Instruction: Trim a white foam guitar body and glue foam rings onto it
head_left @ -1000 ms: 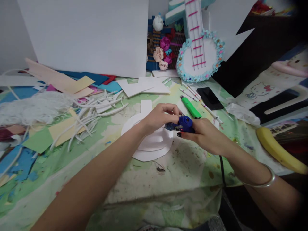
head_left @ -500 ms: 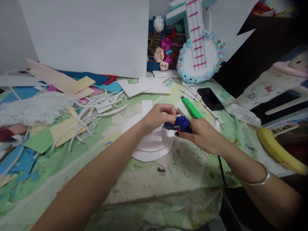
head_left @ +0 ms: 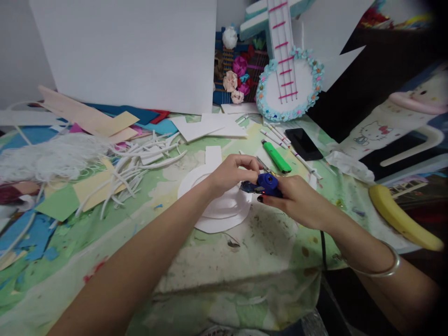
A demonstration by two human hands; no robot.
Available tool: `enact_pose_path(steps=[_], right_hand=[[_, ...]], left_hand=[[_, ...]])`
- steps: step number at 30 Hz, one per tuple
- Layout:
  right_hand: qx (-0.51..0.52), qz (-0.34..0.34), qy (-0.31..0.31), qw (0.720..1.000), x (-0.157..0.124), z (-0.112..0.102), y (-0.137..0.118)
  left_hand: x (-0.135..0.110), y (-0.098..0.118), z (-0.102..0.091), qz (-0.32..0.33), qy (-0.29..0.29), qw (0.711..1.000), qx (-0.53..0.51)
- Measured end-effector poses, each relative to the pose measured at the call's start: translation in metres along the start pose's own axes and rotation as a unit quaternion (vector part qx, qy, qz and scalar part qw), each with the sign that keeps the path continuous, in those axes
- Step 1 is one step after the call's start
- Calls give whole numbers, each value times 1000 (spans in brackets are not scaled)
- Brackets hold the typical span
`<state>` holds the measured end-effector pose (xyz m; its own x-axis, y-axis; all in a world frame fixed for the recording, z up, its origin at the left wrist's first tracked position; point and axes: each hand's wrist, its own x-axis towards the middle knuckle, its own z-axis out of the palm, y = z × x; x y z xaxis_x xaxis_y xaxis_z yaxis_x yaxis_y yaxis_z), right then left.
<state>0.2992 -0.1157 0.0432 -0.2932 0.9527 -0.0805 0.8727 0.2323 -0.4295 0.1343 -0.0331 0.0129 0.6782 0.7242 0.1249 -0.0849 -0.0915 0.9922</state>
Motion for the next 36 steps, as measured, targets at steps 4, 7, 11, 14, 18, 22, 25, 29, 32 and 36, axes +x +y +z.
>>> enact_pose_path(steps=[4,7,11,14,18,22,25,29,32,36], right_hand=[[14,9,23,1000,-7,0,0],[40,1,65,997,-16,-1,0],[47,-2,119,992,-36,0,6],[-27,36,178,983,-55,6,23],[-180,143,205,951,-83,12,53],[-166,207,187,946,-110,15,81],[-138,224,178,948,-126,19,102],[-123,241,198,942,-139,24,129],[-127,246,209,938,-143,28,135],[-226,272,268,896,-141,30,108]], left_hand=[[-8,6,0,19,-10,999,41],[-19,12,-7,35,-4,997,62],[-39,12,-34,36,95,989,110],[-56,2,-63,8,191,958,215],[-78,-16,-91,-60,243,877,409],[-91,-25,-95,-81,185,837,509],[-93,-24,-90,-58,156,812,559],[-96,-19,-81,-59,149,786,597],[-100,-17,-76,-68,143,804,573],[-103,-15,-74,-98,113,822,550]])
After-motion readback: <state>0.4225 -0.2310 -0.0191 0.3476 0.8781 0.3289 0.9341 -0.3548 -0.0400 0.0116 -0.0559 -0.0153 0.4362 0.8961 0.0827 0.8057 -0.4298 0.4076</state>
